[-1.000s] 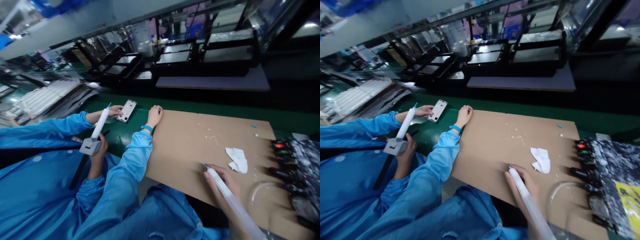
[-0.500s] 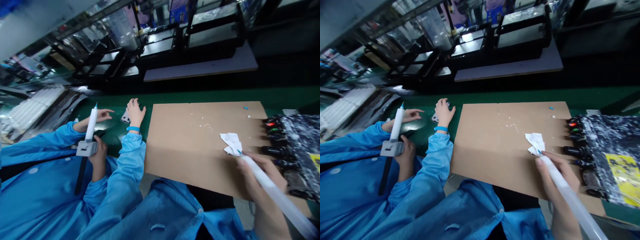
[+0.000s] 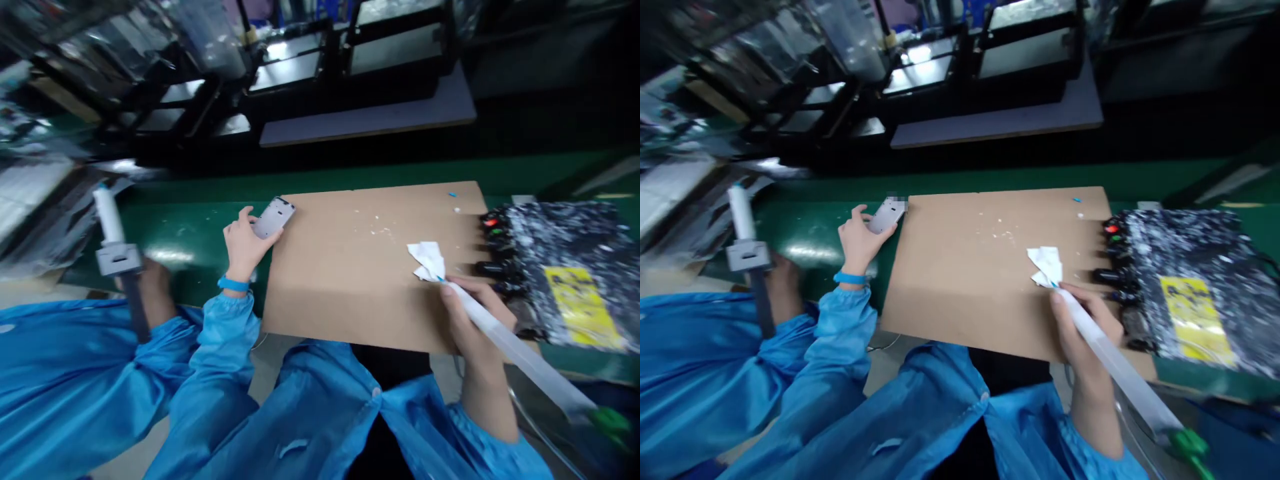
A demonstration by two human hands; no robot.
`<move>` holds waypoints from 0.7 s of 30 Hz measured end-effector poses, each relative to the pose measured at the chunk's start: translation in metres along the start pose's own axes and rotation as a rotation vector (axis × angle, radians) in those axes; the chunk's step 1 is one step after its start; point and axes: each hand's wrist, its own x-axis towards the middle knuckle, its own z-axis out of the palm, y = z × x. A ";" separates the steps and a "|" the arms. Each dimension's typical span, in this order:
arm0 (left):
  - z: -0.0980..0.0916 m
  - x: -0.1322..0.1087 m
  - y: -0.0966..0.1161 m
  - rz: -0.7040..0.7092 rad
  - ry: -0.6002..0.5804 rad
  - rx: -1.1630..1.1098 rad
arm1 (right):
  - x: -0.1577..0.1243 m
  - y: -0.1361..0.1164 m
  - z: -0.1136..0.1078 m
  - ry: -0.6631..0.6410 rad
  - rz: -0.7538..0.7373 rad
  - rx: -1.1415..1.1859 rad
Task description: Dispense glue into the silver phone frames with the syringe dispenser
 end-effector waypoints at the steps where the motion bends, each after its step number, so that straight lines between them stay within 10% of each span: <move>1: 0.003 -0.012 0.011 0.101 -0.044 -0.057 | 0.002 0.001 -0.001 -0.027 -0.027 -0.001; 9: 0.027 -0.066 0.078 0.813 -0.540 -0.431 | 0.014 -0.004 0.002 -0.043 -0.054 -0.029; 15: 0.032 -0.068 0.093 0.562 -0.373 -0.288 | 0.019 0.008 0.006 -0.025 -0.013 -0.144; 21: 0.044 -0.064 0.110 0.566 -0.470 -0.403 | 0.019 -0.009 0.007 0.026 -0.017 -0.129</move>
